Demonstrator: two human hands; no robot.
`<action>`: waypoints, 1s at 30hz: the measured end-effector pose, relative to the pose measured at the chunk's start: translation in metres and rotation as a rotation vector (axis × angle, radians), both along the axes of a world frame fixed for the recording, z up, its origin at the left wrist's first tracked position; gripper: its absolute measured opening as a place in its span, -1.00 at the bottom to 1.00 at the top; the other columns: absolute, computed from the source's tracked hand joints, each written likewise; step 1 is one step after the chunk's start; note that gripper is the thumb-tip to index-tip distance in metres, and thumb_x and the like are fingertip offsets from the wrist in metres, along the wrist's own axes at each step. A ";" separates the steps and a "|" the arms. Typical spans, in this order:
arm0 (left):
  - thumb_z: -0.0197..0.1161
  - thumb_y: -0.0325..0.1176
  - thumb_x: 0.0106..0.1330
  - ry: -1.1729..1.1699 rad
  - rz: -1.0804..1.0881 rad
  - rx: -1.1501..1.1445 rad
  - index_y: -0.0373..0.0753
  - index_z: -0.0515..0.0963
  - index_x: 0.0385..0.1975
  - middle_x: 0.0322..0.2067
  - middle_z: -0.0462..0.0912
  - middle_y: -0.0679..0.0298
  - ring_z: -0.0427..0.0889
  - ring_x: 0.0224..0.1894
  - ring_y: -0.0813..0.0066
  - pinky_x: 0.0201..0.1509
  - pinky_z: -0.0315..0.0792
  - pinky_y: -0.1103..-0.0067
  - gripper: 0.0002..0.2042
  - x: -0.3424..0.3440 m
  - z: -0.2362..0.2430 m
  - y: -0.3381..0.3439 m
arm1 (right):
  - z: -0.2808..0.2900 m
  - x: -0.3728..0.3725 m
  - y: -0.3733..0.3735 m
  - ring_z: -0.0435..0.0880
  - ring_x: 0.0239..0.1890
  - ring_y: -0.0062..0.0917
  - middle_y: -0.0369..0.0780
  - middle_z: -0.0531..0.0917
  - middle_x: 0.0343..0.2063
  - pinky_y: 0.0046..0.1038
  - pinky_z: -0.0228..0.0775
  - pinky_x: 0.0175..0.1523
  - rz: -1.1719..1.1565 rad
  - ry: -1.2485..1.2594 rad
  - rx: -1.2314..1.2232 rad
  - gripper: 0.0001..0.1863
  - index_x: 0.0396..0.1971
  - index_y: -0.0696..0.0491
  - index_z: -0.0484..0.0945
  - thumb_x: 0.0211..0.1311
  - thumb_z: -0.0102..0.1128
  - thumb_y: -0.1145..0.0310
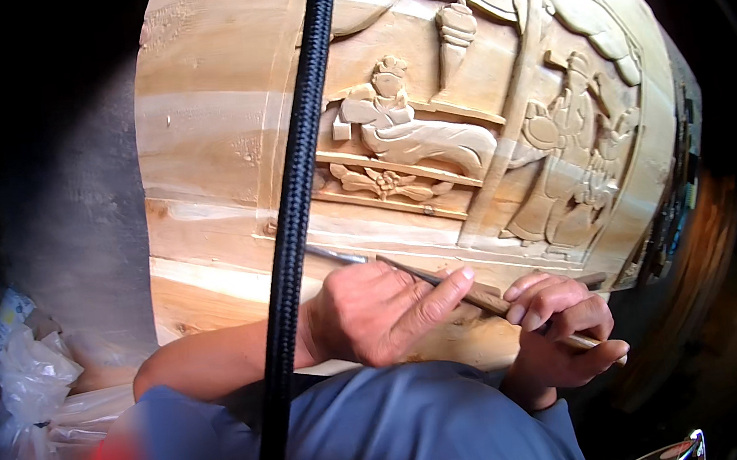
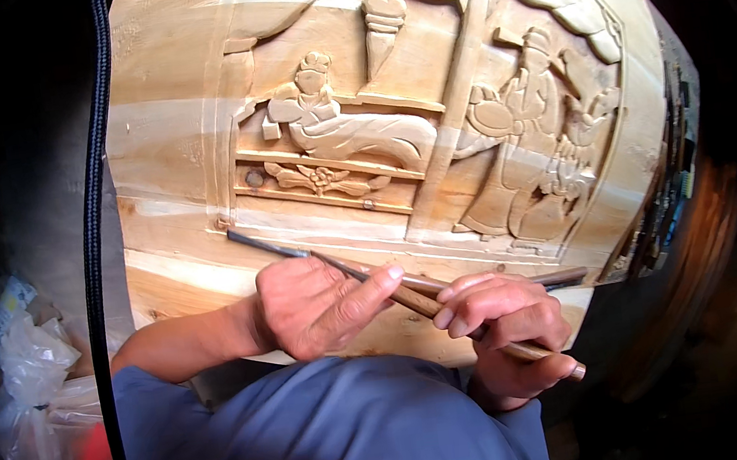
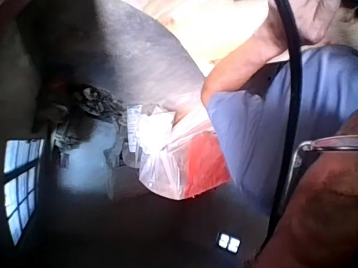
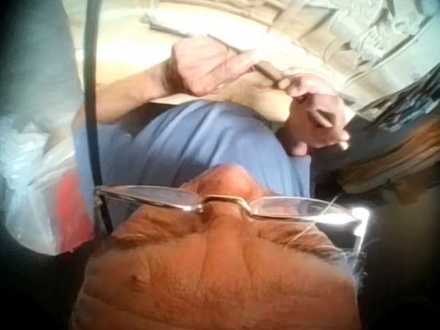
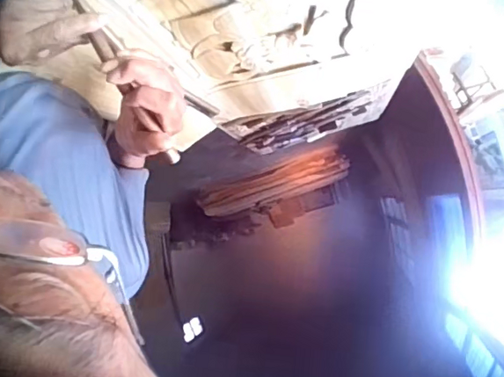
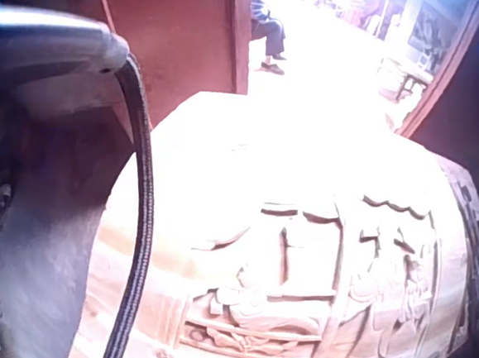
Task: The person carves a relief pattern into a wooden panel using various chisels. They use different tools to detail figures and decorative elements, switching between tools as needed.
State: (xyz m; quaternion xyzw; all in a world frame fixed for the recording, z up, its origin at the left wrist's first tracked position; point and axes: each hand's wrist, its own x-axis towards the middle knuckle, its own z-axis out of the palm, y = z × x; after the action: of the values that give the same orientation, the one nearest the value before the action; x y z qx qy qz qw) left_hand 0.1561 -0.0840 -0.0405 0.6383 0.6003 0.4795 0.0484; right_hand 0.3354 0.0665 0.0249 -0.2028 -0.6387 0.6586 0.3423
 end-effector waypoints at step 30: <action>0.53 -0.42 0.30 0.659 -0.012 -0.185 -0.39 0.73 0.10 -0.62 0.24 0.45 0.23 -0.62 0.58 -0.54 0.04 0.51 -0.62 -0.018 0.029 -0.032 | -0.009 0.085 0.016 0.80 -0.24 -0.15 0.17 0.75 -0.22 -0.20 0.75 -0.19 0.063 -0.174 -0.305 0.06 -0.19 0.38 0.76 0.58 -0.20 -0.50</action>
State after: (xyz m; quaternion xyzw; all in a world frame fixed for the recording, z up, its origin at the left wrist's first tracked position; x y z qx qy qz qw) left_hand 0.1385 -0.1159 -0.0112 0.7553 0.6209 0.1905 -0.0877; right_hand 0.4205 0.0822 0.0159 -0.2883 -0.5649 0.7381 0.2300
